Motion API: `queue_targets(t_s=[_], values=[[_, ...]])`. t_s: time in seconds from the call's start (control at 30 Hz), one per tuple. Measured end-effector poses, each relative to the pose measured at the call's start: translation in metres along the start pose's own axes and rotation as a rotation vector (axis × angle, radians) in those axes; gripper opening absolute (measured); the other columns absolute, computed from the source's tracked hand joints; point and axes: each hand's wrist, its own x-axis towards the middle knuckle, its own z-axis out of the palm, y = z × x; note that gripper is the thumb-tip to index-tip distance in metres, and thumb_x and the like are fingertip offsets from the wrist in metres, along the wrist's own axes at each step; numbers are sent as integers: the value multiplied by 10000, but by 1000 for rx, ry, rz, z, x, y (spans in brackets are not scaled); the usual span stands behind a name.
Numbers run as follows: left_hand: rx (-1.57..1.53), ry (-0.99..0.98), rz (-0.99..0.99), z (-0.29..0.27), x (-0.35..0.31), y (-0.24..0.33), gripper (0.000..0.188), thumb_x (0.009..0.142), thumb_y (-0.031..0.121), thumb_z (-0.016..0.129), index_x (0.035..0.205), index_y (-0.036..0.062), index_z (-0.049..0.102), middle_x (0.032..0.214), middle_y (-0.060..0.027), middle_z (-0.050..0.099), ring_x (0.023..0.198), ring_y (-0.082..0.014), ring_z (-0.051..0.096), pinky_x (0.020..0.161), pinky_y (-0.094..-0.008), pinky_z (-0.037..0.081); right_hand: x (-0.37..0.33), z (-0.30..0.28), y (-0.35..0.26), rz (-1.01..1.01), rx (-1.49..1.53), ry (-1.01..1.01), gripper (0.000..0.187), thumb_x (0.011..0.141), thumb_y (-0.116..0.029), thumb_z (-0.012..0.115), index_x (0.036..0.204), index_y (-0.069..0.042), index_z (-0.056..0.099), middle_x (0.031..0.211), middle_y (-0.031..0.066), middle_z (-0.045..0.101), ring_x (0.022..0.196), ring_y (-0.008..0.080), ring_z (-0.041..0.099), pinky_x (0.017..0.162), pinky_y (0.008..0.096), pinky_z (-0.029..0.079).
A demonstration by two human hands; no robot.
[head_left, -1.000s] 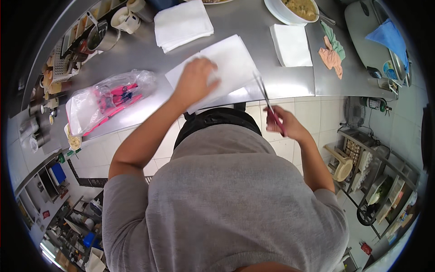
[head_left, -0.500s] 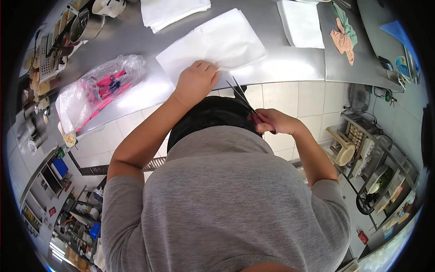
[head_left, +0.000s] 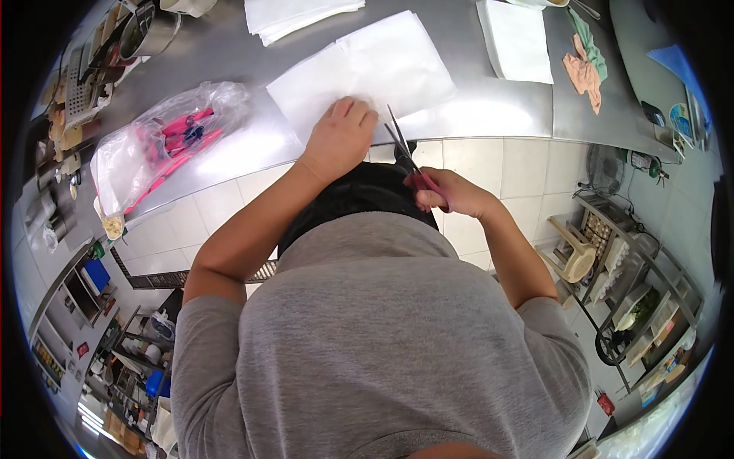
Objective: The person takes a stack of white paper sheets, aligns them on a metal counter, and uses scissors to cut through the stack.
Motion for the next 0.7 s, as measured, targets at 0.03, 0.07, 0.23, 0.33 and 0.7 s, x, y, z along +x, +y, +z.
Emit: queue_targets(t_s=[0.03,0.07,0.23,0.33,0.7], values=[[2,-11,0,2,0,-1,225,734,107,640,951,65,599,997,-86,564,998,-279,535,793,-347,493,4,0,-1,-5,9,5,720,756,-610,633,1121,3,542,751,43,587,687,130,565,570,244,436],[3,-9,0,1,0,-1,225,734,107,640,951,65,599,997,-86,564,998,-279,535,793,-347,493,7,-1,-2,-13,16,8,737,746,-636,623,1132,-14,540,760,31,588,703,117,564,547,218,409],[-104,73,-74,-3,3,2,204,727,107,649,922,72,598,934,-56,578,959,-248,540,786,-353,490,14,-1,-5,-24,51,40,676,760,-568,658,1111,-1,544,730,29,576,680,115,559,557,225,424],[-71,86,-9,-2,5,4,188,738,126,660,912,86,602,920,-39,579,935,-216,542,863,-383,443,18,0,-3,1,31,56,640,761,-524,683,1094,6,548,721,31,567,670,115,552,565,236,435],[-12,183,47,9,-1,-3,137,751,146,669,882,121,637,905,14,570,918,-162,539,971,-453,329,34,11,0,13,35,208,562,738,-431,751,1034,6,559,692,22,551,611,98,515,544,232,421]])
